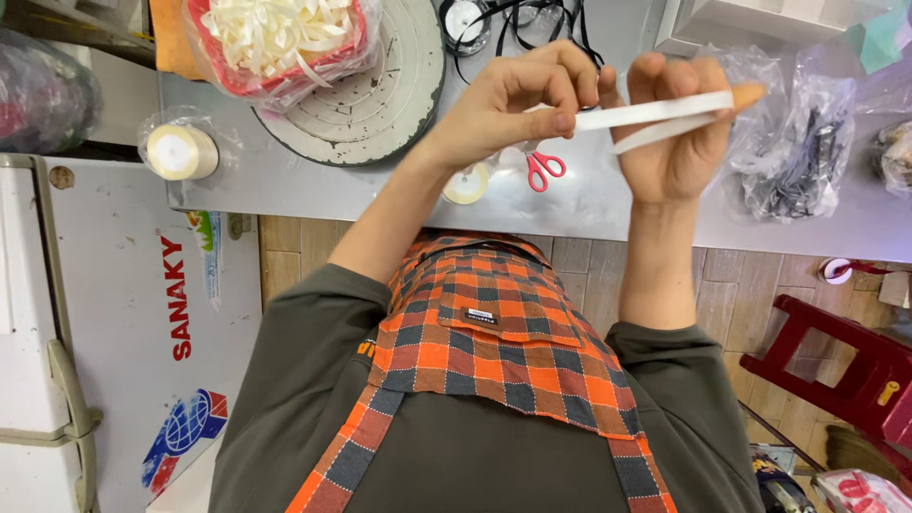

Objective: The person repeatedly picks up white rubber bands, ties them into knots, and cuts the excess with scissors. The tied bands are placed into a container on the table.

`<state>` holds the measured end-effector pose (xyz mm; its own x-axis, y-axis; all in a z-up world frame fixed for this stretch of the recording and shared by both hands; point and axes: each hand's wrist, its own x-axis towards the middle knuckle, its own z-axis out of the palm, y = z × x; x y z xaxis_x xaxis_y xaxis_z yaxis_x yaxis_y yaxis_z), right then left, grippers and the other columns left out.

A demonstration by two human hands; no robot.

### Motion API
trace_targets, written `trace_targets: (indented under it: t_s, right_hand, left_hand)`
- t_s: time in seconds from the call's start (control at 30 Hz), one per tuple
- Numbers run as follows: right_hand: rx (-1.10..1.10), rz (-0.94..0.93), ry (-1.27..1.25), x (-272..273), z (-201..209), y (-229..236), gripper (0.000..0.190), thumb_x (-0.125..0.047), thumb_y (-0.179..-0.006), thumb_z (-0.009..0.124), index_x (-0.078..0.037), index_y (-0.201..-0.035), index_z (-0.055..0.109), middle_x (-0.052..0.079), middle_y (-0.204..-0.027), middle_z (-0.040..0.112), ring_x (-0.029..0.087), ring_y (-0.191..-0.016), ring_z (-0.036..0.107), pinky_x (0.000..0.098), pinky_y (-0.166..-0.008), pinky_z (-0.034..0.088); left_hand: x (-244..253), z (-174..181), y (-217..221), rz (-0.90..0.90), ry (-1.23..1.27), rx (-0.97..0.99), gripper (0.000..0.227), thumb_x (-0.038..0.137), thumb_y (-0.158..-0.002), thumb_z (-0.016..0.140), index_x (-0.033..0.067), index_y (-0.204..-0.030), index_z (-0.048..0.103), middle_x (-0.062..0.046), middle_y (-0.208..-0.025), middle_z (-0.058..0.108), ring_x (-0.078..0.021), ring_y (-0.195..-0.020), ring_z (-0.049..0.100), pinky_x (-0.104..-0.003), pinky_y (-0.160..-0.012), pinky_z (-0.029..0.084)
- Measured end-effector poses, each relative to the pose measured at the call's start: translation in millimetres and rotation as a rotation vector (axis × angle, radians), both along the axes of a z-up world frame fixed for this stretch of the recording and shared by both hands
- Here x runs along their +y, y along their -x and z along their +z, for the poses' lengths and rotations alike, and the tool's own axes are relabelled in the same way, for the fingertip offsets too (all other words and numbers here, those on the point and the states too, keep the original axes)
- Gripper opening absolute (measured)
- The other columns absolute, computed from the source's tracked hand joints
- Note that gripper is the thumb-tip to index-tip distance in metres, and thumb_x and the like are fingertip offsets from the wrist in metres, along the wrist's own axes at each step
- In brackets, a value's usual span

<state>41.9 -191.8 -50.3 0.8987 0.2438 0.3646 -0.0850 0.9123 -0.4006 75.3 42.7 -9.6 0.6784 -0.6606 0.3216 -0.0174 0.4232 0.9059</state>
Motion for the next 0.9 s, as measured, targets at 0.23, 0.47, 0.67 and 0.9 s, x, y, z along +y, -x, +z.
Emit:
trace_targets:
  t_s: [0.23, 0.47, 0.67, 0.9]
  right_hand:
    - [0.008, -0.136, 0.075, 18, -12, 15, 0.019, -0.033, -0.104, 0.067, -0.017, -0.101, 0.056, -0.008, -0.089, 0.063, 0.011, -0.113, 0.06, 0.033, -0.102, 0.046]
    - [-0.107, -0.427, 0.495, 18, -4, 23, 0.014, -0.014, -0.109, 0.069, -0.012, -0.115, 0.056, 0.003, -0.096, 0.061, 0.013, -0.098, 0.054, 0.0264, -0.087, 0.043]
    - [-0.063, -0.355, 0.429, 20, -3, 30, 0.014, -0.014, -0.108, 0.068, -0.009, -0.115, 0.058, 0.003, -0.095, 0.062, 0.013, -0.092, 0.055, 0.0251, -0.082, 0.043]
    - [0.018, -0.264, 0.408, 11, 2, 36, 0.019, -0.011, -0.105, 0.071, -0.008, -0.117, 0.057, 0.004, -0.096, 0.063, 0.012, -0.096, 0.059, 0.0263, -0.093, 0.047]
  left_hand:
    - [-32, -7, 12, 0.117, 0.262, 0.056, 0.018, 0.021, -0.101, 0.074, 0.0034, -0.105, 0.072, -0.004, -0.117, 0.066, -0.0081, -0.099, 0.061, -0.022, -0.088, 0.05]
    - [-34, -4, 20, 0.27, 0.081, -0.134, 0.009, 0.005, -0.105, 0.072, 0.0048, -0.113, 0.074, -0.003, -0.112, 0.067, -0.0113, -0.098, 0.067, -0.025, -0.087, 0.058]
    - [-34, 0, 28, 0.344, 0.002, -0.153, 0.012, 0.006, -0.101, 0.075, 0.0052, -0.112, 0.074, -0.003, -0.102, 0.07, -0.0096, -0.089, 0.066, -0.024, -0.082, 0.055]
    - [-18, 13, 31, 0.334, -0.093, -0.336, 0.017, 0.01, -0.104, 0.074, 0.0073, -0.121, 0.071, -0.003, -0.111, 0.07, -0.0126, -0.096, 0.068, -0.027, -0.088, 0.056]
